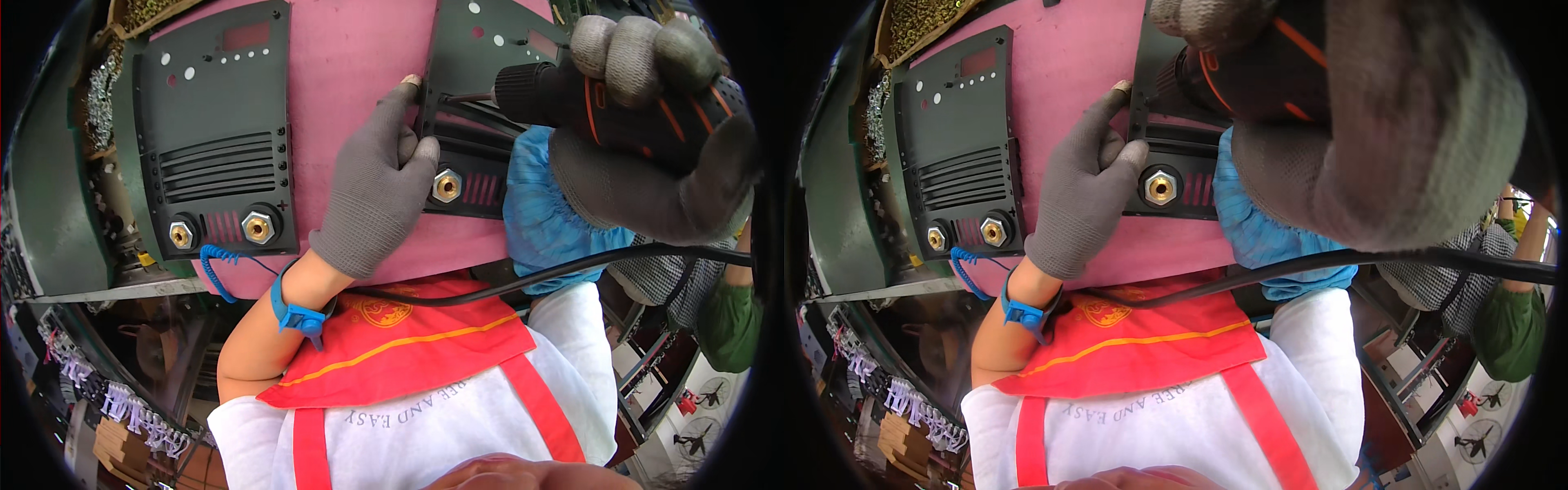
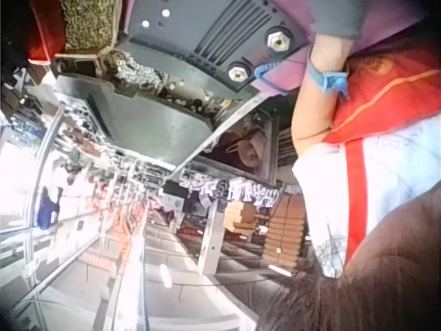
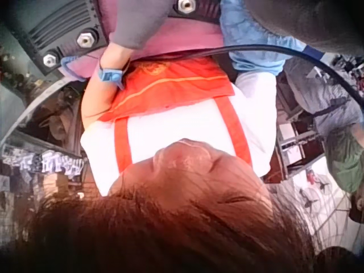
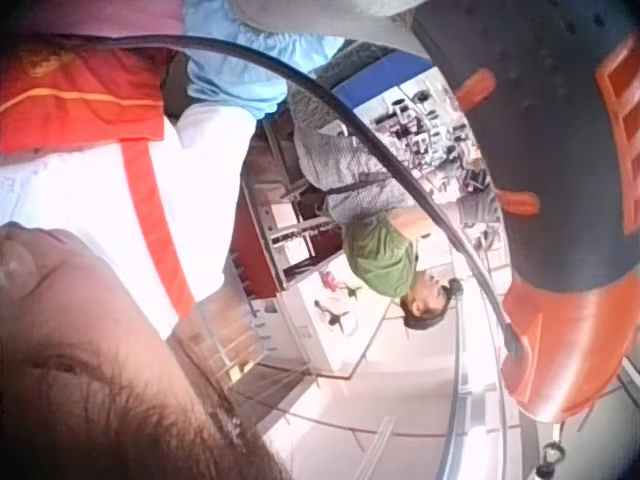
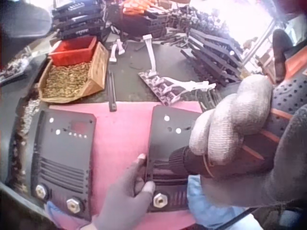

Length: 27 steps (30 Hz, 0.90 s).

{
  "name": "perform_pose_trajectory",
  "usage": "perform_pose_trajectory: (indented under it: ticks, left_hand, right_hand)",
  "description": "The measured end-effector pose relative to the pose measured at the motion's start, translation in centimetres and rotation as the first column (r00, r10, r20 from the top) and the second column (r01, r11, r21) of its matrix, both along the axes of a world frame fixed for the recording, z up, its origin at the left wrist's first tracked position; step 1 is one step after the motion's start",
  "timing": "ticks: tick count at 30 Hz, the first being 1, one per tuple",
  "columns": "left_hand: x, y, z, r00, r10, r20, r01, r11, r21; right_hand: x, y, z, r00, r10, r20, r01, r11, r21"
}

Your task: Assembling and fastening electronic components onto machine panels using an electric screwdriver.

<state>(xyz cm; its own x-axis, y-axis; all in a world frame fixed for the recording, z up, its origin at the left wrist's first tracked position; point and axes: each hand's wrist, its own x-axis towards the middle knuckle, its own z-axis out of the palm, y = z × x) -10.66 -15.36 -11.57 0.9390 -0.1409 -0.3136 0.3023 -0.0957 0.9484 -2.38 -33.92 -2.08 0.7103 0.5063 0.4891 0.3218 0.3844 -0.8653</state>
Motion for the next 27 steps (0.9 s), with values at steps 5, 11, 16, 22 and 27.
perform_pose_trajectory:
  ticks: [5,11,16,22,27]
  left_hand:
    - [0.0,-0.2,0.4,1.0,0.013,0.021,-0.013,1.0,0.023]
    - [0.0,-0.3,0.3,0.997,0.028,0.077,-0.032,0.998,0.047]
    - [-0.1,-0.5,0.6,0.997,0.053,0.061,-0.056,0.998,0.041]
    - [-0.1,-0.3,0.6,0.996,0.048,0.071,-0.052,0.996,0.066]
    - [-0.3,-0.7,0.4,0.988,0.121,0.099,-0.124,0.992,0.02]
  right_hand:
    - [0.3,0.3,-0.9,1.0,0.009,-0.014,-0.009,1.0,0.014]
    - [0.5,0.8,-1.5,0.999,0.038,-0.024,-0.038,0.999,0.003]
    - [-0.4,1.6,-1.3,0.988,-0.077,-0.137,0.084,0.996,0.041]
    - [0.8,1.8,-2.0,0.999,0.0,-0.033,-0.001,1.0,-0.023]
    - [0.4,2.6,-3.3,0.998,-0.063,-0.023,0.061,0.997,-0.051]
